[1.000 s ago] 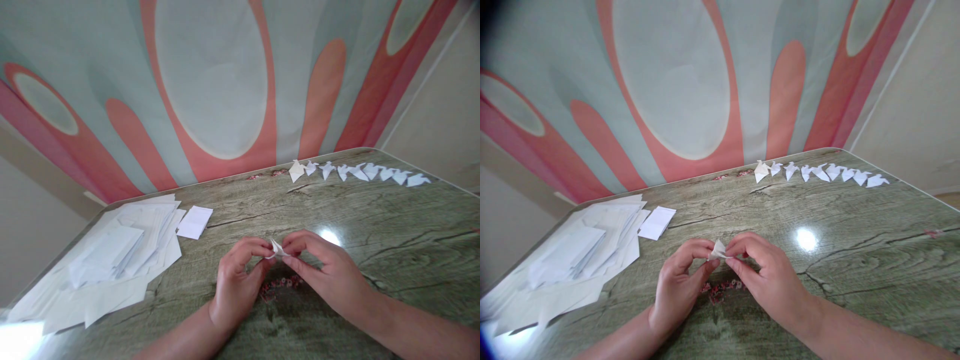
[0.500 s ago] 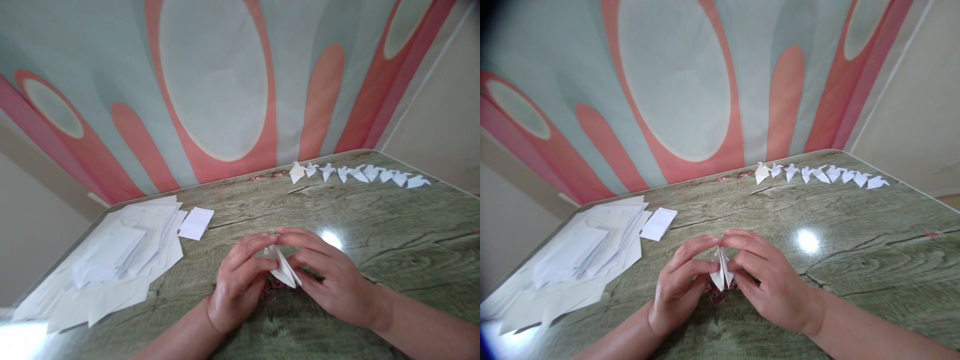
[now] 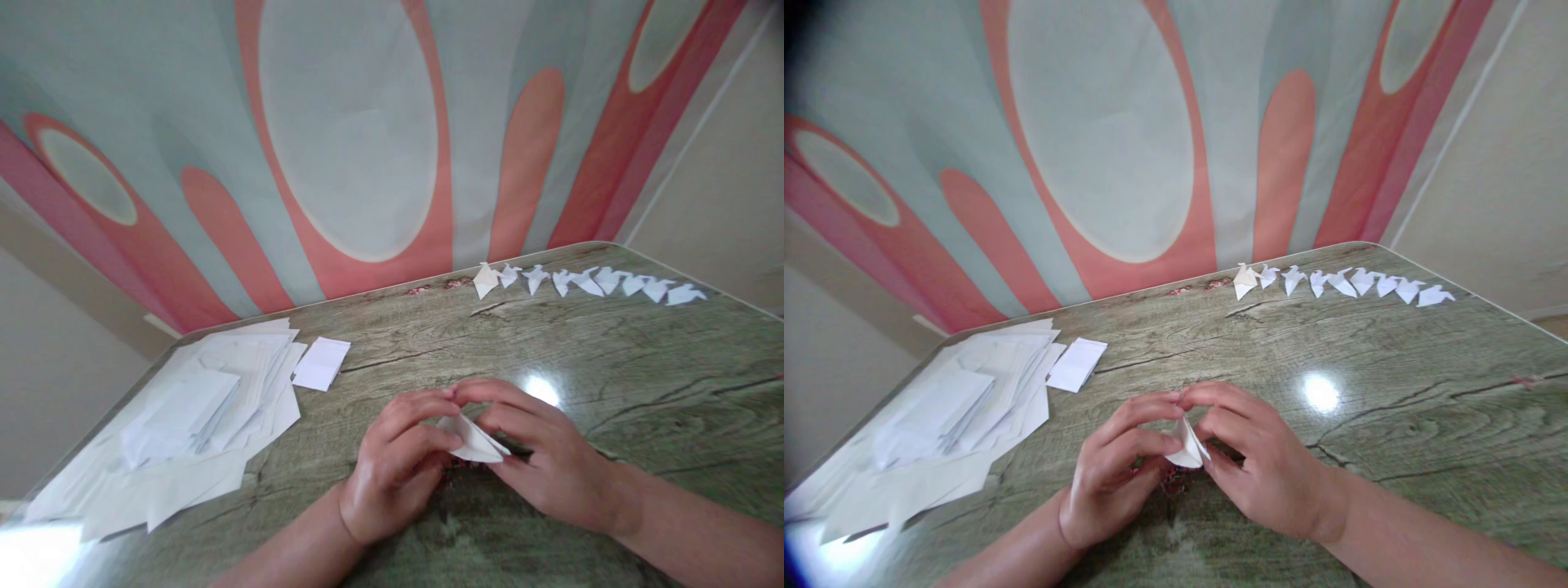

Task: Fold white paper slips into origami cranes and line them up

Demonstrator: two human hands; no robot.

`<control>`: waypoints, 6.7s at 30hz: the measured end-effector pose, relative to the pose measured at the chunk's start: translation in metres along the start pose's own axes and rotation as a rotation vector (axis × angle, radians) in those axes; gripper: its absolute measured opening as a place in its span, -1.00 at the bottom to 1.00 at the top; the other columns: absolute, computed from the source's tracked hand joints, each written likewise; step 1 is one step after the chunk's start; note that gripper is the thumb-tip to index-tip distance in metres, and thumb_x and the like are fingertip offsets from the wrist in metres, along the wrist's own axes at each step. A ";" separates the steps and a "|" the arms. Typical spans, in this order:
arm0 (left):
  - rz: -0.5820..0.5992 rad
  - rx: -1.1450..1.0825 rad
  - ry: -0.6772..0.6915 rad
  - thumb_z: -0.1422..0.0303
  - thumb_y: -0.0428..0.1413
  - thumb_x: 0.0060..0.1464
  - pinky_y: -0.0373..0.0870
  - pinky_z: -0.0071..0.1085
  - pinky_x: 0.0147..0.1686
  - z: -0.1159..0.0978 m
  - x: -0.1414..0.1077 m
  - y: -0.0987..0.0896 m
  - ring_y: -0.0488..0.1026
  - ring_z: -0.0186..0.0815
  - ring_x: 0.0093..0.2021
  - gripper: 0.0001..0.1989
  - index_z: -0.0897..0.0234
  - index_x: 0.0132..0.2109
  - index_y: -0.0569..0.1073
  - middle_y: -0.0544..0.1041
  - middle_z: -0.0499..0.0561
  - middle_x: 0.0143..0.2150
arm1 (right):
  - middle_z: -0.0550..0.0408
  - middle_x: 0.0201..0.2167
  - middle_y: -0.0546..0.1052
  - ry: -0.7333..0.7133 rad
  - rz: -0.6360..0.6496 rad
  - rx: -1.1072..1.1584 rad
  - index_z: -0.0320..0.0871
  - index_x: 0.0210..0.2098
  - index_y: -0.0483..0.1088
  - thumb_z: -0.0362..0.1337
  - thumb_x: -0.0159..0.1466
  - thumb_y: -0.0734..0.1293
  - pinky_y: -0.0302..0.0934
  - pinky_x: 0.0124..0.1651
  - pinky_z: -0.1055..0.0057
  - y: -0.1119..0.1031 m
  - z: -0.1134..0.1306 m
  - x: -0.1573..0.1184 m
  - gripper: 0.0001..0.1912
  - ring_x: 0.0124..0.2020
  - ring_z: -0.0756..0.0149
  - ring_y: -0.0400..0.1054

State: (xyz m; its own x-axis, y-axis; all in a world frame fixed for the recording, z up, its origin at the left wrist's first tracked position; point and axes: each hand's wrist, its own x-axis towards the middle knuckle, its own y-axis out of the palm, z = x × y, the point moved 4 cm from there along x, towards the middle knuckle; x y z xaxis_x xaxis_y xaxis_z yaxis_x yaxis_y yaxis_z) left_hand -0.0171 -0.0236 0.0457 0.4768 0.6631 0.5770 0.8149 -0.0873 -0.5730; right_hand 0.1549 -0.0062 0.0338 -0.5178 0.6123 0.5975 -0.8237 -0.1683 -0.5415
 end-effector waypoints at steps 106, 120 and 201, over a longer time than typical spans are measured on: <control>-0.152 -0.828 -0.997 0.20 0.20 0.05 0.49 -0.34 -0.24 0.044 -0.010 0.042 0.57 -0.28 -0.37 -0.72 0.30 -0.22 0.39 0.58 -0.02 -0.38 | 0.24 -0.62 0.35 0.860 0.108 0.354 -0.13 -0.50 0.31 -0.04 0.28 0.24 0.01 -0.54 0.47 0.021 -0.038 -0.010 -0.66 -0.59 0.42 0.18; -0.033 -0.926 -0.970 0.32 0.23 0.03 0.44 -0.31 -0.12 0.040 -0.009 0.048 0.56 -0.21 -0.20 -0.67 0.33 -0.06 0.43 0.60 0.08 -0.21 | 0.17 -0.56 0.42 0.900 0.107 0.333 -0.15 -0.48 0.38 -0.02 0.23 0.28 0.09 -0.45 0.44 0.019 -0.043 -0.011 -0.67 -0.50 0.36 0.25; 0.041 -0.375 -0.959 0.13 0.20 -0.01 0.06 -0.56 -0.62 0.031 -0.007 0.041 0.18 -0.49 -0.62 -0.64 0.31 -0.53 0.35 0.30 -0.15 -0.63 | 0.17 -0.49 0.45 0.777 0.013 0.368 -0.13 -0.46 0.48 -0.07 0.20 0.36 0.16 -0.33 0.44 0.016 -0.029 -0.004 -0.73 -0.39 0.32 0.32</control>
State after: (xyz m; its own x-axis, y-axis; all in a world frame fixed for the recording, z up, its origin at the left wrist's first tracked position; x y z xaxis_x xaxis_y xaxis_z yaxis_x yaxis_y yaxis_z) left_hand 0.0026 -0.0087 0.0002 0.1766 0.9547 -0.2397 0.9328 -0.2401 -0.2688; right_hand 0.1504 0.0112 0.0060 -0.3333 0.9412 -0.0552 -0.9108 -0.3365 -0.2391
